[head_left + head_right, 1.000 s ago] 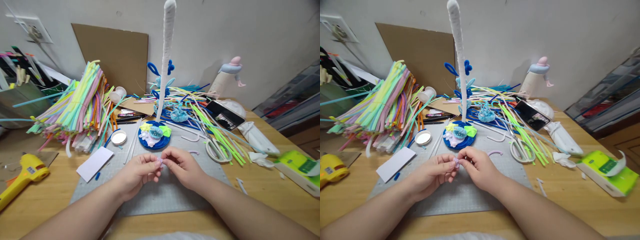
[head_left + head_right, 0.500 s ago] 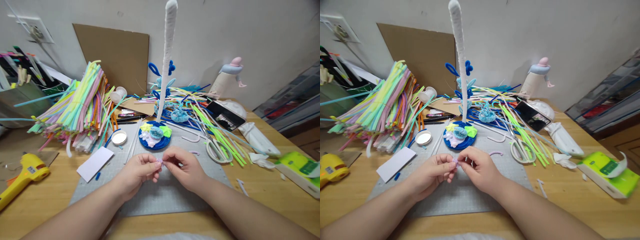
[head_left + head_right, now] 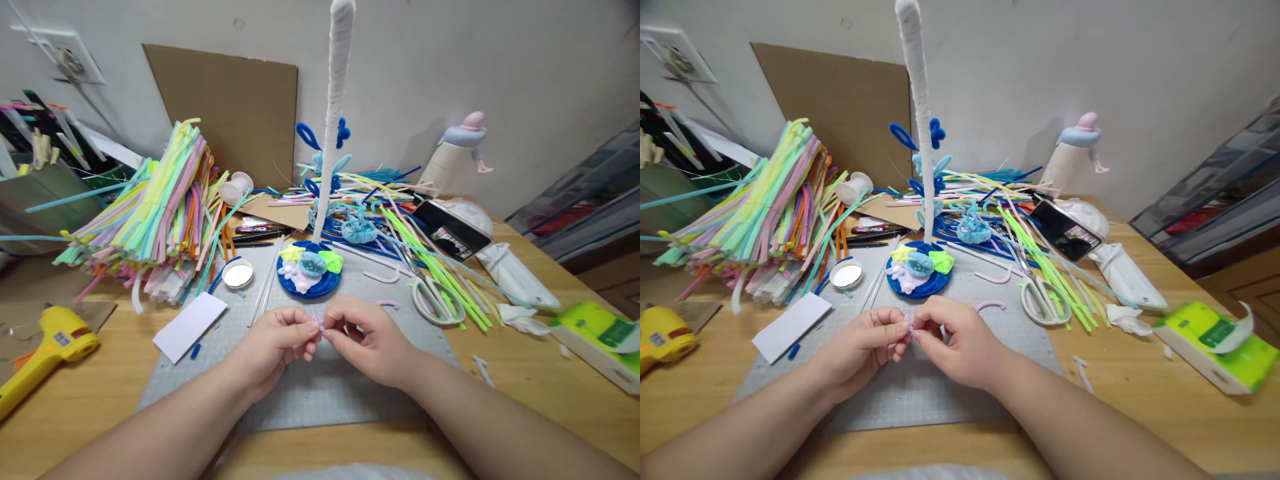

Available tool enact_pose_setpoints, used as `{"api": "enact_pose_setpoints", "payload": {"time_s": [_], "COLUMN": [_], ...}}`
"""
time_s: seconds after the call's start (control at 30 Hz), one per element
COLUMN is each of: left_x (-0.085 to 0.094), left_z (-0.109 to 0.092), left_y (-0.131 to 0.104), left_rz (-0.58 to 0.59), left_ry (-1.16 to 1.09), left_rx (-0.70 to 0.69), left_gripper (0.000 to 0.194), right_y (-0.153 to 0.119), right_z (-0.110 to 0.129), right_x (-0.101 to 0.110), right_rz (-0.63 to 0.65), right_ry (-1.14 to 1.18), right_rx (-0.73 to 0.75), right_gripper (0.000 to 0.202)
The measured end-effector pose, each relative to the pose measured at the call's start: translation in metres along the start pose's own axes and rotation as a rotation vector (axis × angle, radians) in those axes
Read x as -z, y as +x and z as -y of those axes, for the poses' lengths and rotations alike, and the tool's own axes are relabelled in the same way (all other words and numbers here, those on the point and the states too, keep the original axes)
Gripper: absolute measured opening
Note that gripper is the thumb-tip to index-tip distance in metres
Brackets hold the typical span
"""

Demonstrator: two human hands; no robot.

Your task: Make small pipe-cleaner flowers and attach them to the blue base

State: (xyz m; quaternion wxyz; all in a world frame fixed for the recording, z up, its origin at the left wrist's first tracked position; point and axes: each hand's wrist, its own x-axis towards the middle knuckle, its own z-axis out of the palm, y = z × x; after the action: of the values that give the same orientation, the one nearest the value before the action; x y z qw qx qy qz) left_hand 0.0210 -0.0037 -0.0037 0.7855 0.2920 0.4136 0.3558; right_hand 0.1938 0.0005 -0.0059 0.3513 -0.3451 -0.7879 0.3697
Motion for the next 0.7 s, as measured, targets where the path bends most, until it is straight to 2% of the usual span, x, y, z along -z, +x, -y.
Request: {"api": "enact_pose_setpoints", "payload": {"time_s": [0.23, 0.3, 0.4, 0.47, 0.57, 0.7], "left_x": [0.0018, 0.0028, 0.0051, 0.007, 0.0093, 0.0097], "left_z": [-0.0006, -0.002, -0.0044, -0.0056, -0.0062, -0.0059], "left_y": [-0.0011, -0.0017, -0.0023, -0.0024, -0.002, -0.0017], "left_rz": [-0.015, -0.002, 0.077, 0.126, 0.178, 0.221], "left_ry": [0.087, 0.122, 0.136, 0.106, 0.054, -0.009], "left_rx": [-0.014, 0.009, 0.086, 0.142, 0.216, 0.263], "left_gripper": [0.022, 0.023, 0.021, 0.019, 0.015, 0.015], "right_y": [0.002, 0.0029, 0.004, 0.0041, 0.0034, 0.0019], "right_z": [0.0036, 0.0024, -0.0004, -0.0015, -0.0013, -0.0009], "right_x": [0.0008, 0.0004, -0.0014, -0.0024, -0.0008, 0.0041], "right_rz": [-0.037, 0.006, 0.121, 0.159, 0.125, 0.088], "right_ry": [-0.006, 0.047, 0.234, 0.305, 0.195, 0.033], "right_rx": [-0.046, -0.126, -0.297, -0.335, -0.216, -0.029], "right_gripper": [0.01, 0.01, 0.011, 0.01, 0.005, 0.009]}}
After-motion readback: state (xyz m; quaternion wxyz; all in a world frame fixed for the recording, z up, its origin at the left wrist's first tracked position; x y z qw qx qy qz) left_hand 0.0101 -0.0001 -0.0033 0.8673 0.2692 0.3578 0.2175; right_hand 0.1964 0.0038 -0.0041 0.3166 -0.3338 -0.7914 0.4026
